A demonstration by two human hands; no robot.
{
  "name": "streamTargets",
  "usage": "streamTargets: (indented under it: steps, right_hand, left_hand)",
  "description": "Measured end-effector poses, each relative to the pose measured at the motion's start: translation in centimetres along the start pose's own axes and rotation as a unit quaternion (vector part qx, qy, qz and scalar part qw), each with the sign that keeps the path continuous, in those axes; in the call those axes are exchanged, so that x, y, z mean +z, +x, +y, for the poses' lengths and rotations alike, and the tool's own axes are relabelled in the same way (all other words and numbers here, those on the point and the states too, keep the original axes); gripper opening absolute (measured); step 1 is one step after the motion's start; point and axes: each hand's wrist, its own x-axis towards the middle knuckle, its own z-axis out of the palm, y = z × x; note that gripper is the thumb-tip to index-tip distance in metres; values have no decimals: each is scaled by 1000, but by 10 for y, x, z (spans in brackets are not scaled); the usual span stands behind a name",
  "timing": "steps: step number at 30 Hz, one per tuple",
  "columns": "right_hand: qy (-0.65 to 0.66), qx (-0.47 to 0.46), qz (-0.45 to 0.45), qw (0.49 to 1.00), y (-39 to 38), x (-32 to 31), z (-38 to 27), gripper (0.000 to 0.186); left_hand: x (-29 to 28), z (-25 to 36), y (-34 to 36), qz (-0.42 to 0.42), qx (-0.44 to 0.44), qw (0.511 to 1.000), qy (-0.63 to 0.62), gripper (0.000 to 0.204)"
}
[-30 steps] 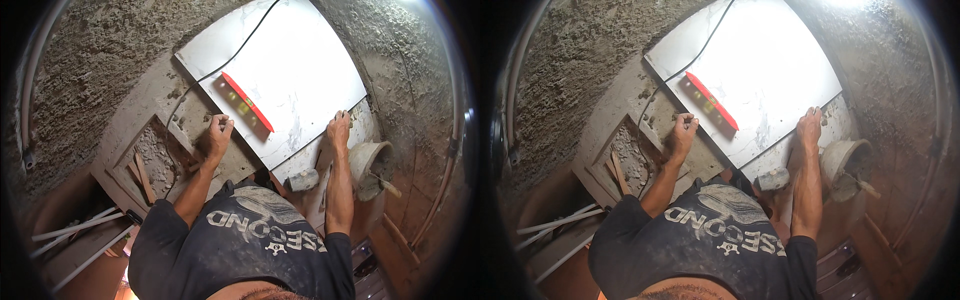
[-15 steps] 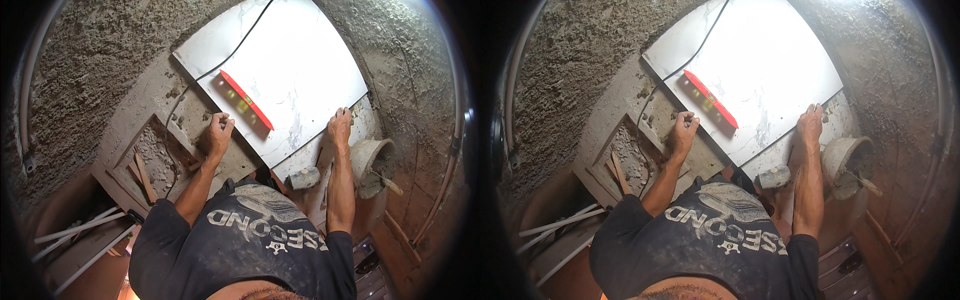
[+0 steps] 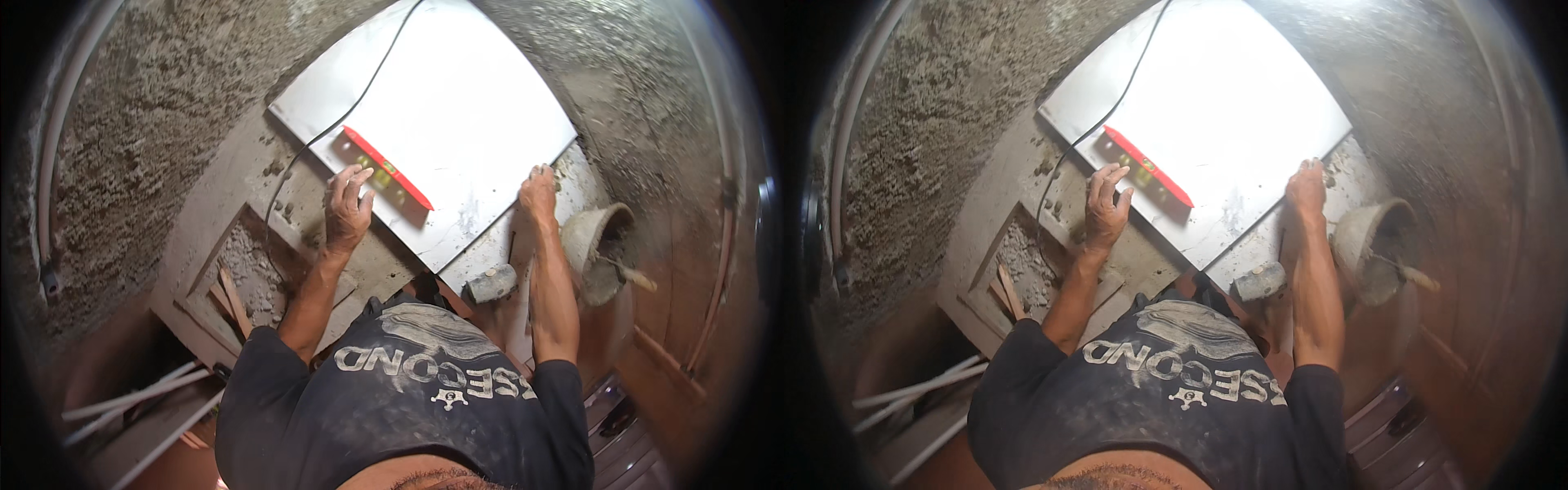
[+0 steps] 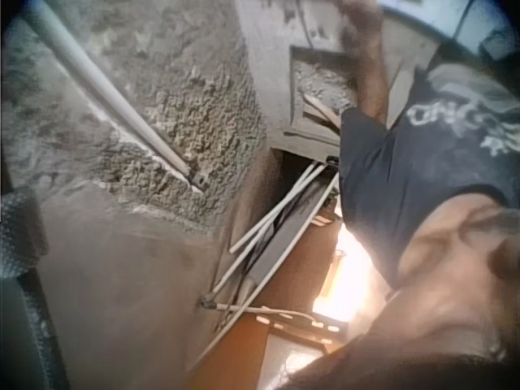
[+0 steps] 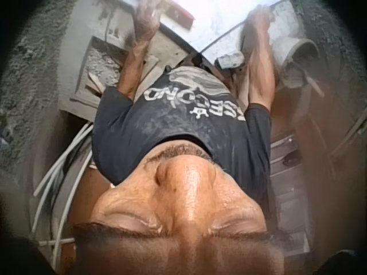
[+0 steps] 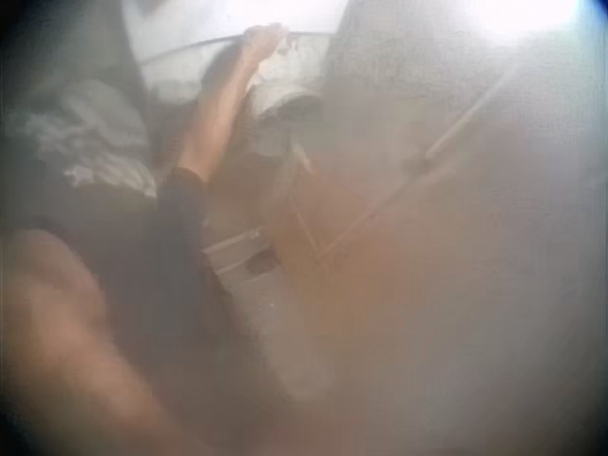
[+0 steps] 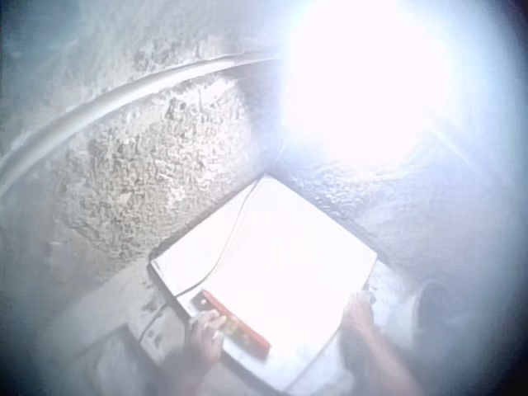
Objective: The person applies cement to a wall section, levels the surface with a wooden board, and then places a large white tile onto the prepared area, using a rubber mallet and level to ensure it is positioned correctly.
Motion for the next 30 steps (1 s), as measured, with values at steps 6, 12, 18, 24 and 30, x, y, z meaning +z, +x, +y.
streamTargets:
  steps: [6,12,18,24,30]
  right_hand:
    - [1,97,-122,988,9,-2,5,52]
    - [266,-81,-142,950,-55,-50,-104,70]
    - [290,-196,-14,937,-146,-67,-109,47]
    - [380,-138,114,908,-254,-76,11,20]
    - [315,246,269,876,-433,22,163,21]
  left_hand:
    - [0,4,56,-200,199,944,173,42]
    - [1,1,68,-227,205,932,196,13]
    - [-24,107,30,-207,277,928,136,19]
    - [-9,180,-58,-134,315,938,-59,40]
    - [41,130,-132,-64,-153,961,-223,35]
